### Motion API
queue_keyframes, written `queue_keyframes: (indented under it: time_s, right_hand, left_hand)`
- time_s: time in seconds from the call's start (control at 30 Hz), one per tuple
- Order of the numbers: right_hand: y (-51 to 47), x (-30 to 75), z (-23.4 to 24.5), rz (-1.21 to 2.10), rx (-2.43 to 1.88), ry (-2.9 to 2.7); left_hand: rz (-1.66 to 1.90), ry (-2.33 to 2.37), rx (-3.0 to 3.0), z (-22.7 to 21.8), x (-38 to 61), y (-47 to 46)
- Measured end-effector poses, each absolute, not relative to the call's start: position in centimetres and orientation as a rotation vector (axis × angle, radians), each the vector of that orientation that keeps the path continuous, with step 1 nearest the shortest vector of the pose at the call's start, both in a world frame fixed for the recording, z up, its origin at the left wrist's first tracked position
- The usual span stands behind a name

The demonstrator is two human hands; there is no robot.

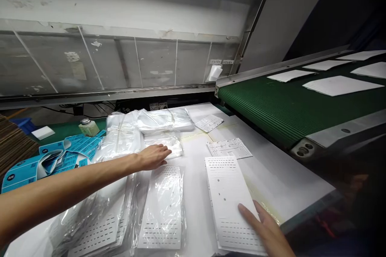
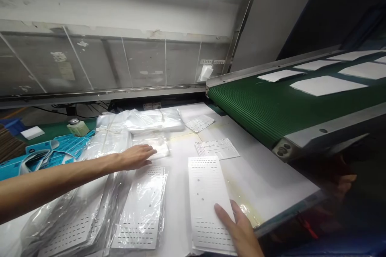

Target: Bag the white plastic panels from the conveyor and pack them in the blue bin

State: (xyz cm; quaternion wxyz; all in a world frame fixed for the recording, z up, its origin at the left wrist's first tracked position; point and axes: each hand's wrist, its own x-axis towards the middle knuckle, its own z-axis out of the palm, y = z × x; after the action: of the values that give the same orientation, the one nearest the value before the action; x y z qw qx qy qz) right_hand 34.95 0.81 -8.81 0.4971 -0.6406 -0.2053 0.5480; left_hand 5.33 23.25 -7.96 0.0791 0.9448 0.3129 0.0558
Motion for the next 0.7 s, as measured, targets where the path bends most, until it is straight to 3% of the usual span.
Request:
queue_keyframes:
  time_s: [0.17, 0.43, 0.7]
  right_hand:
    - [-0.2, 33.5, -9.9, 1.317, -1.521, -0.501]
    - [-2.0, 34.2, -11.7, 1.25, -1.556, -0.501]
    - [-1.9, 32.9, -10.5, 1.3, -1.534, -0.443]
  left_hand:
    - [0.146, 1.099, 2.744, -9.2, 6.1, 25.5]
    - [0.195, 1.185, 2.457, -6.8, 4.0, 27.5]
    - [0.139, 1.049, 2.69, -8.3, 5.7, 25.0]
